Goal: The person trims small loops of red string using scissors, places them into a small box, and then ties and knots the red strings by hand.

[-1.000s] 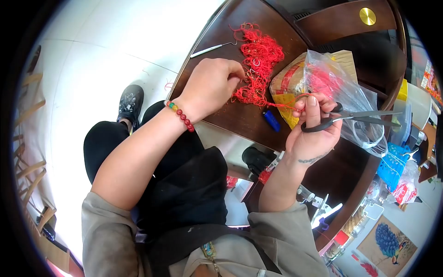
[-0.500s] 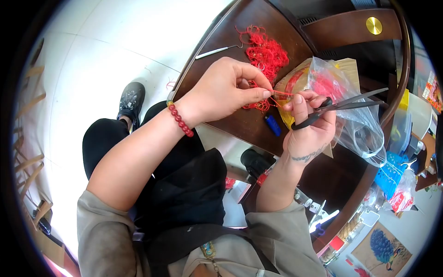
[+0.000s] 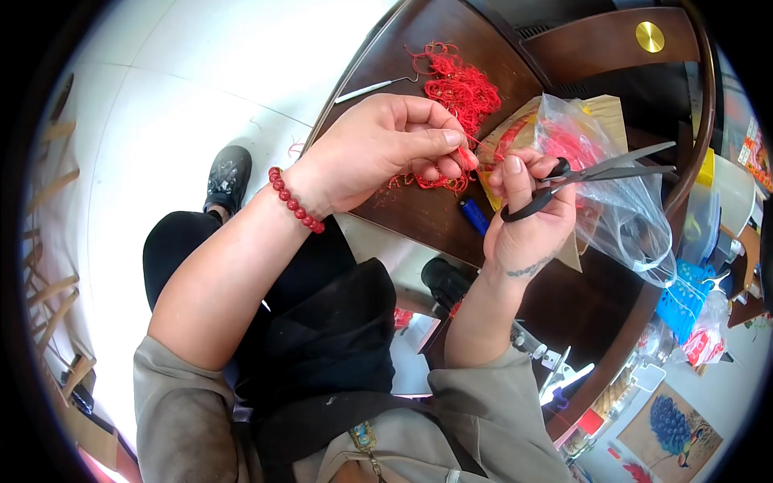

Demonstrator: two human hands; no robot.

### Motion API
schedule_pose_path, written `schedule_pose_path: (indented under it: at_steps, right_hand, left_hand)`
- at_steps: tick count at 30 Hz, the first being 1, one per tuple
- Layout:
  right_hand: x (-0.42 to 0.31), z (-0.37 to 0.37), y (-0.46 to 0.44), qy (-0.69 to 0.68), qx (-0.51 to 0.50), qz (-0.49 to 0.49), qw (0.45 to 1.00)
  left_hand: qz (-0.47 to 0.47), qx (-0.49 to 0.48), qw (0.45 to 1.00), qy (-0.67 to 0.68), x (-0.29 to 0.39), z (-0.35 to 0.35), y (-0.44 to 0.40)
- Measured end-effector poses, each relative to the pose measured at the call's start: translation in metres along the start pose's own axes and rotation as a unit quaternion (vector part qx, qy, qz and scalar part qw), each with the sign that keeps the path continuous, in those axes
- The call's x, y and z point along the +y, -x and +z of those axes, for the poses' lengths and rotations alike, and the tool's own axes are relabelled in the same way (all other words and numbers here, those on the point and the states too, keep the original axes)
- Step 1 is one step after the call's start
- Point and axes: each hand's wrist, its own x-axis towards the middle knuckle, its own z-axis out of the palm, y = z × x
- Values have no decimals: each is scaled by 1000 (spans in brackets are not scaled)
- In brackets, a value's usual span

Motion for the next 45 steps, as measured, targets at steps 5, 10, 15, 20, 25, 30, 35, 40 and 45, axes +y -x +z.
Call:
schedule_pose_path:
  at_steps: [5, 10, 15, 20, 25, 30, 35, 40, 45]
  right_hand:
    - [8, 7, 7, -90, 4, 23, 996]
    - [23, 12, 17, -163, -54, 96, 980]
    - [26, -2, 21, -113, -37, 85, 989]
    - [33, -1, 21, 82, -3, -88, 993]
    - [28, 21, 14, 284, -71, -224, 930]
    - [25, 26, 13, 23, -23, 21, 999]
    - [14, 20, 9, -133, -11, 155, 979]
    - [12, 11, 9, -234, -30, 244, 941]
    - [8, 11, 8, -217, -32, 232, 948]
  left_hand:
    - [-6, 8, 999, 31, 4, 1, 3]
    - [-2, -1, 998, 58, 7, -1, 7]
    - [19, 39, 999, 29, 10, -5, 7]
    - [28, 63, 997, 18, 9, -4, 7]
    - [6, 87, 996, -19, 0, -3, 6]
    - [-33, 95, 994, -32, 6, -1, 7]
    - [35, 96, 977, -189, 11, -3, 12]
    - [100, 19, 974, -200, 7, -2, 12]
    - [149, 19, 951, -270, 4, 1, 12]
